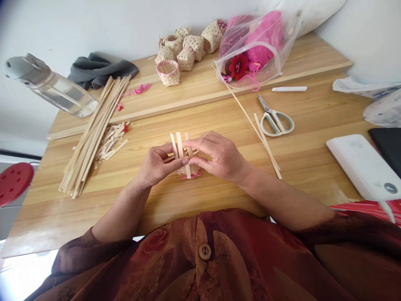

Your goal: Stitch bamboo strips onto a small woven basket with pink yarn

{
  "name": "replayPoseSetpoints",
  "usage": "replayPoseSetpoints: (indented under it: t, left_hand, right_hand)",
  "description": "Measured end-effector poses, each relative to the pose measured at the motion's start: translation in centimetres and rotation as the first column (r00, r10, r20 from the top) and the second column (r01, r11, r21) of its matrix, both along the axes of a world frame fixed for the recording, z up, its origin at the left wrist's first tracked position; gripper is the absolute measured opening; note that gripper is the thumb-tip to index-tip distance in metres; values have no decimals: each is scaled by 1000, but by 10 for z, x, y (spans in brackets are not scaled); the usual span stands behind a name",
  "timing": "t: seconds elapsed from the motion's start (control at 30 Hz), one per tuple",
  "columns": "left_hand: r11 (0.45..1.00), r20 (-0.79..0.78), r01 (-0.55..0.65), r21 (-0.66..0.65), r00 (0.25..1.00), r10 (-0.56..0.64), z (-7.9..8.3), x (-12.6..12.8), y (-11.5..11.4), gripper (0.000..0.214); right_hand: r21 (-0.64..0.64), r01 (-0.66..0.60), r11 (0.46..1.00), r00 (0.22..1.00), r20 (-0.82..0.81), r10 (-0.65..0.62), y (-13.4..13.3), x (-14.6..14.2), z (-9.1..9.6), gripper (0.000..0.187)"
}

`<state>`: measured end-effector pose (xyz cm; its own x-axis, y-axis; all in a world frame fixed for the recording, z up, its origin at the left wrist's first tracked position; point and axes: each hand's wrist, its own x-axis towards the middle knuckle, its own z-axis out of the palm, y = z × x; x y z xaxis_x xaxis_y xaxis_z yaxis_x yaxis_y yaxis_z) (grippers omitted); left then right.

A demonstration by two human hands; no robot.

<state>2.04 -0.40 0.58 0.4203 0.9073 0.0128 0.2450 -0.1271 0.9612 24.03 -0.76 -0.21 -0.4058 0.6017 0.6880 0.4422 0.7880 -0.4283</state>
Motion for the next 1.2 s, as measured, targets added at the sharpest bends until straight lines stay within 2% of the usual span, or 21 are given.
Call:
replayPoseSetpoints:
  t: [0.13,0.23,0.5,0.73,0.9,1.07,1.2]
  left_hand:
    - [999,24,23,-46,999,-22,-1,-1,-1,25]
    - [1000,45,23,-5,999,-23,-4,-2,1,24]
    - [989,3,18,148,1000,-19,-4,-1,-1,21]
    - [964,-59,44,263,998,-30,-1,2,-3,25]
    - [934,-111,93,344,992,-58,4,5,-5,28]
    - [940,-120,141,310,987,-109,3,6,-5,31]
    - [959,-103,88,268,993,-63,0,5,-3,32]
  right_hand:
    - [41,29,999,1000,-3,-29,-1,-1,-2,31]
    - [40,-15,999,1000,18,14,2,-1,-5,25]
    - [-78,-56,995,998,24,58,3,-1,1,13]
    - [-136,-62,989,993,95,75,-1,1,11,9]
    - [-276,-96,956,979,147,141,-7,2,16,14]
    - [-392,-120,912,953,211,216,-8,4,20,21]
    - [-319,-87,944,966,204,158,-5,4,18,17]
